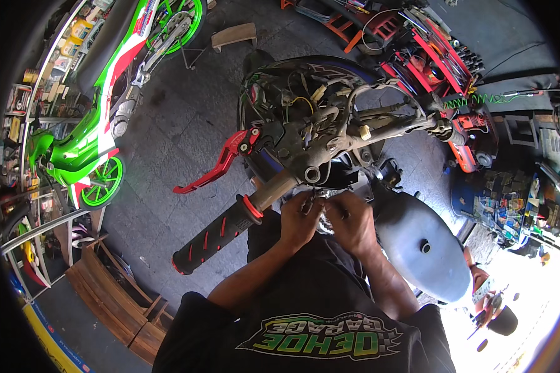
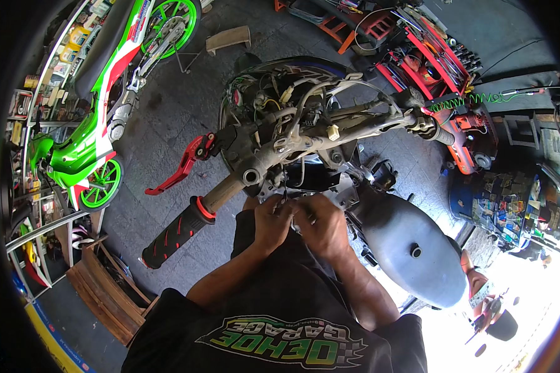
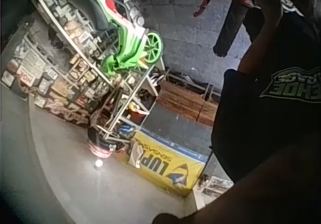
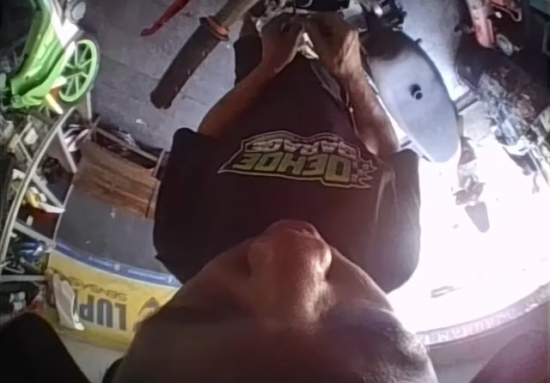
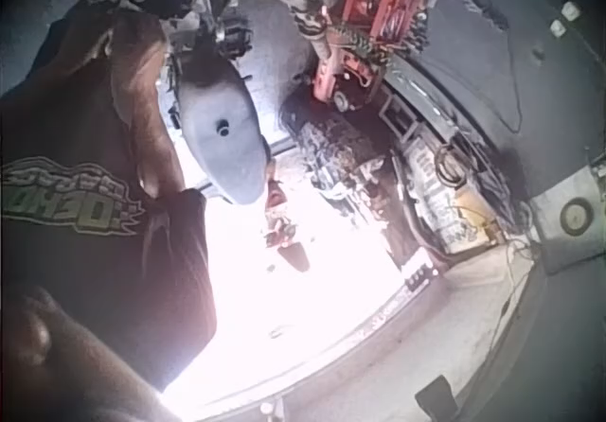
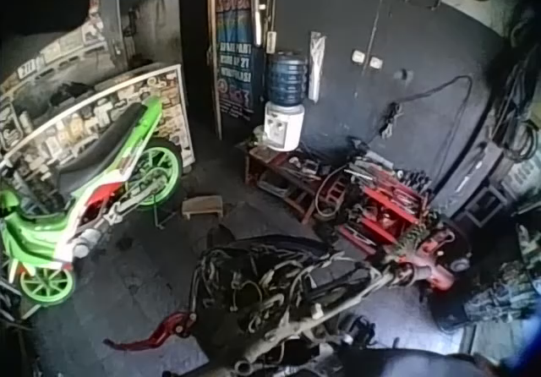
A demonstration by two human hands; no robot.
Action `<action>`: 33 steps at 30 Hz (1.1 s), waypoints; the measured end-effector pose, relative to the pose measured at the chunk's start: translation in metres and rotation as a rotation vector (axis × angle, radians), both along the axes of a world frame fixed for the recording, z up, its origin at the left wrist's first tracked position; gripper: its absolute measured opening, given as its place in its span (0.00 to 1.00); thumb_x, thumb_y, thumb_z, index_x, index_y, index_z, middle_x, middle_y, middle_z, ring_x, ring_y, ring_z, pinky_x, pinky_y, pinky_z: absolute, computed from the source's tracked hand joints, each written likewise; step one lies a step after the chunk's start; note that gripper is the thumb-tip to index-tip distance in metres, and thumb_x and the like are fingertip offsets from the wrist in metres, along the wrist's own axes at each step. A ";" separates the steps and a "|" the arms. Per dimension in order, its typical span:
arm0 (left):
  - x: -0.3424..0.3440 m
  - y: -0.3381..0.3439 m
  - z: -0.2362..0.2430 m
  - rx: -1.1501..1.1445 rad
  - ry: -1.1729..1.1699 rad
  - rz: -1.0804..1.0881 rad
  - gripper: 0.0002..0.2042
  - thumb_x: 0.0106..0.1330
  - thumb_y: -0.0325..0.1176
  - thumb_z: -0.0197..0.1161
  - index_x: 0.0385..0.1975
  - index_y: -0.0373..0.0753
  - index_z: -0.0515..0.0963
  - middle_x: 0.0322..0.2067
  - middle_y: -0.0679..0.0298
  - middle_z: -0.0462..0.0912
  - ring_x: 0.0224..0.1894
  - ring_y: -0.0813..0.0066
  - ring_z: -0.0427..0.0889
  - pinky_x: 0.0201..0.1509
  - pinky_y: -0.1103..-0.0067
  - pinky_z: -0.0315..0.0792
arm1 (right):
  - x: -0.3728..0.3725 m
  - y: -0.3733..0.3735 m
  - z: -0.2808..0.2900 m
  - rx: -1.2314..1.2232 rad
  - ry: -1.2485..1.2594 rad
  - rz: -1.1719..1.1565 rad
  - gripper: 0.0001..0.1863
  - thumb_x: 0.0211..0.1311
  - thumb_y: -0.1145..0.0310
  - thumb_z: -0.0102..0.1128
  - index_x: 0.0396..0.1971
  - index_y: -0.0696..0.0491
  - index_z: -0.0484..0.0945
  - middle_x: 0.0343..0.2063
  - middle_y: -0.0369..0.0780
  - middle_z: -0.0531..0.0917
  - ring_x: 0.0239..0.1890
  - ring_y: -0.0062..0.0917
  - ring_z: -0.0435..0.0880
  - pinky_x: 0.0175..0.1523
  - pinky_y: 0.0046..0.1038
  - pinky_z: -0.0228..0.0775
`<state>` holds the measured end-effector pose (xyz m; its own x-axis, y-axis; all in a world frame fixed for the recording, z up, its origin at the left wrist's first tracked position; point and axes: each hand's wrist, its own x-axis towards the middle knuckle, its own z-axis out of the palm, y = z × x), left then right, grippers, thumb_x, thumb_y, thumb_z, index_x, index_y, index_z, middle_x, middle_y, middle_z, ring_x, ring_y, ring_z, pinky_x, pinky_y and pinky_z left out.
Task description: The recorder is repairing wiring and reassembling the headlight housing on a motorcycle.
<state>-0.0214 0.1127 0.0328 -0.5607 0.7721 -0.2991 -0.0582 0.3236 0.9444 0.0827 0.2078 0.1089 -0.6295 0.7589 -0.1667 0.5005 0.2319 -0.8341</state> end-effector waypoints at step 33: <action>-0.003 -0.005 0.003 0.028 0.043 0.019 0.08 0.70 0.32 0.62 0.43 0.36 0.77 0.25 0.61 0.81 0.27 0.80 0.79 0.30 0.78 0.71 | -0.001 -0.016 0.011 0.389 -0.066 0.153 0.05 0.56 0.71 0.65 0.32 0.55 0.81 0.27 0.44 0.77 0.27 0.40 0.80 0.33 0.38 0.74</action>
